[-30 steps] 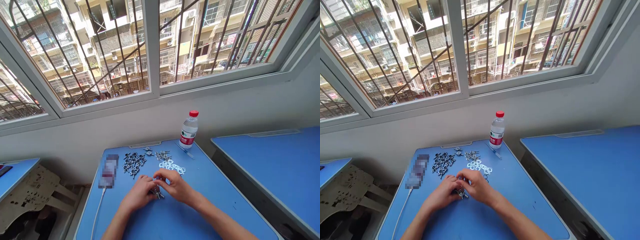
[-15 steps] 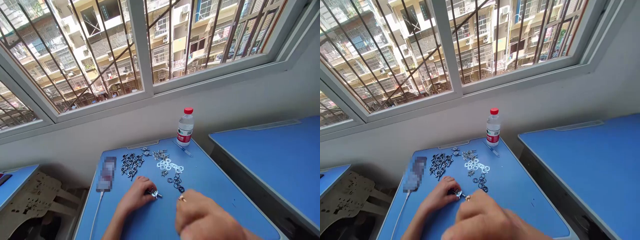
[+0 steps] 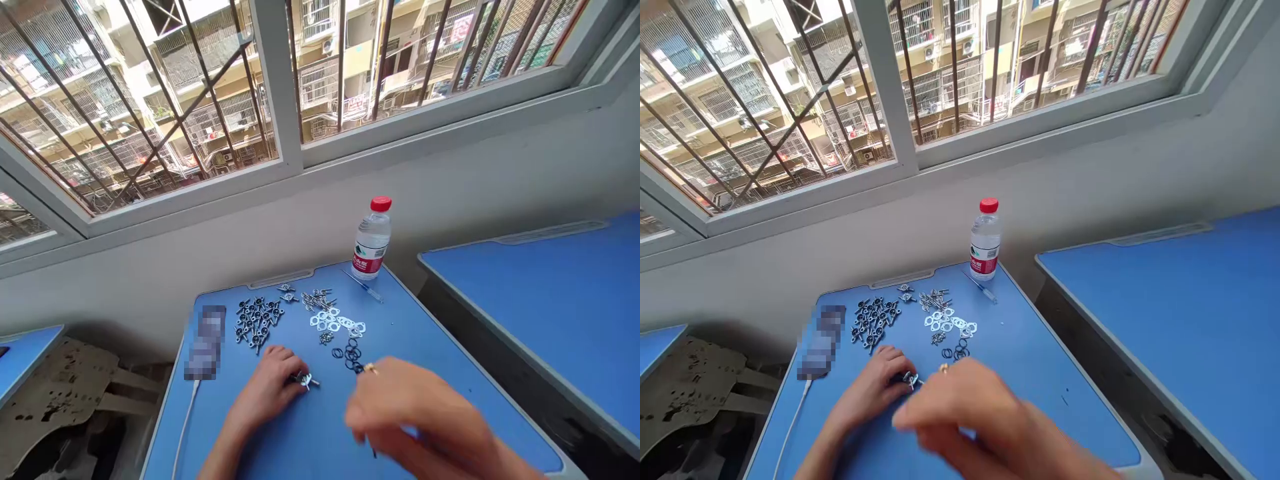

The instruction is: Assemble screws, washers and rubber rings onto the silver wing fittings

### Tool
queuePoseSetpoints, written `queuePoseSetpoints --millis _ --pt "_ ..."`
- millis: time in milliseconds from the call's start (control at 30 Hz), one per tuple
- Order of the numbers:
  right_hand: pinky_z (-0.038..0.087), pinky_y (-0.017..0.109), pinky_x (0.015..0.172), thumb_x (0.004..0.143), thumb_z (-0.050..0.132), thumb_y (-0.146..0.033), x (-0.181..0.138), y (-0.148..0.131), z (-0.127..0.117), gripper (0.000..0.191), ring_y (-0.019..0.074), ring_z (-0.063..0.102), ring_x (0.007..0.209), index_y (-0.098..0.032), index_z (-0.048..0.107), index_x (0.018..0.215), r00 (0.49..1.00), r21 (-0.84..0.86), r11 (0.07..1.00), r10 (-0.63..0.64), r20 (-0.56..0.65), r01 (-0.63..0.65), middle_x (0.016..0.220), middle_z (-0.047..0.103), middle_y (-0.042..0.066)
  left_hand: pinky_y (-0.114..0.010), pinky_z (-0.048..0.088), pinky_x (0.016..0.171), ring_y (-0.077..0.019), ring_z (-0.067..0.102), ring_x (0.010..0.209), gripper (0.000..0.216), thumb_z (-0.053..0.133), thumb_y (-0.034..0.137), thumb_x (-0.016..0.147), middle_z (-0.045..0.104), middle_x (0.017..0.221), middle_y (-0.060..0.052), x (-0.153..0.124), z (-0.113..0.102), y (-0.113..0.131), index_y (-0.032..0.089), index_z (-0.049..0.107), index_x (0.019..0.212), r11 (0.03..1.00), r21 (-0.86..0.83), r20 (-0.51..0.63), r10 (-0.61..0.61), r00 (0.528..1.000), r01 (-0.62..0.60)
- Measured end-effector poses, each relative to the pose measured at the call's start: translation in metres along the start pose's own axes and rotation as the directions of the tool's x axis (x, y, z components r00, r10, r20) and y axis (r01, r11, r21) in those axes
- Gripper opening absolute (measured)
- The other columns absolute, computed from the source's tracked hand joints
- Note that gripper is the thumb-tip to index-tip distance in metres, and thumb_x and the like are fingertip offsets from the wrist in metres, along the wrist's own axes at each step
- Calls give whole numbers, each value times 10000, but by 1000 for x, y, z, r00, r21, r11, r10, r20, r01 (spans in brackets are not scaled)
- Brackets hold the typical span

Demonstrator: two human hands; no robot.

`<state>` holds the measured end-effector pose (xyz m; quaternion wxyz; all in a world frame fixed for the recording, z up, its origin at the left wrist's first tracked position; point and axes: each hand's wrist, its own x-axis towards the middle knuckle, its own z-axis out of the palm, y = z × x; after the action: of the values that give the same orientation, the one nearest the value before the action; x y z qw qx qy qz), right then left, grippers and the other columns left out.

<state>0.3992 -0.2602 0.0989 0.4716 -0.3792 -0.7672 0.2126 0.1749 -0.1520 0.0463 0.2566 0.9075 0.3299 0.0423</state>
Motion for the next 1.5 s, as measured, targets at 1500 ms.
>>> queuePoseSetpoints --millis 1500 --pt "415 258 511 909 470 -376 43 98 44 241 136 517 538 -189 621 902 935 108 935 346 -74 -337 654 616 4 -330 423 889 -244 592 1067 275 589 408 870 623 1155 -73 73 -44 -74 227 624 1074 917 99 -392 -322 862 387"
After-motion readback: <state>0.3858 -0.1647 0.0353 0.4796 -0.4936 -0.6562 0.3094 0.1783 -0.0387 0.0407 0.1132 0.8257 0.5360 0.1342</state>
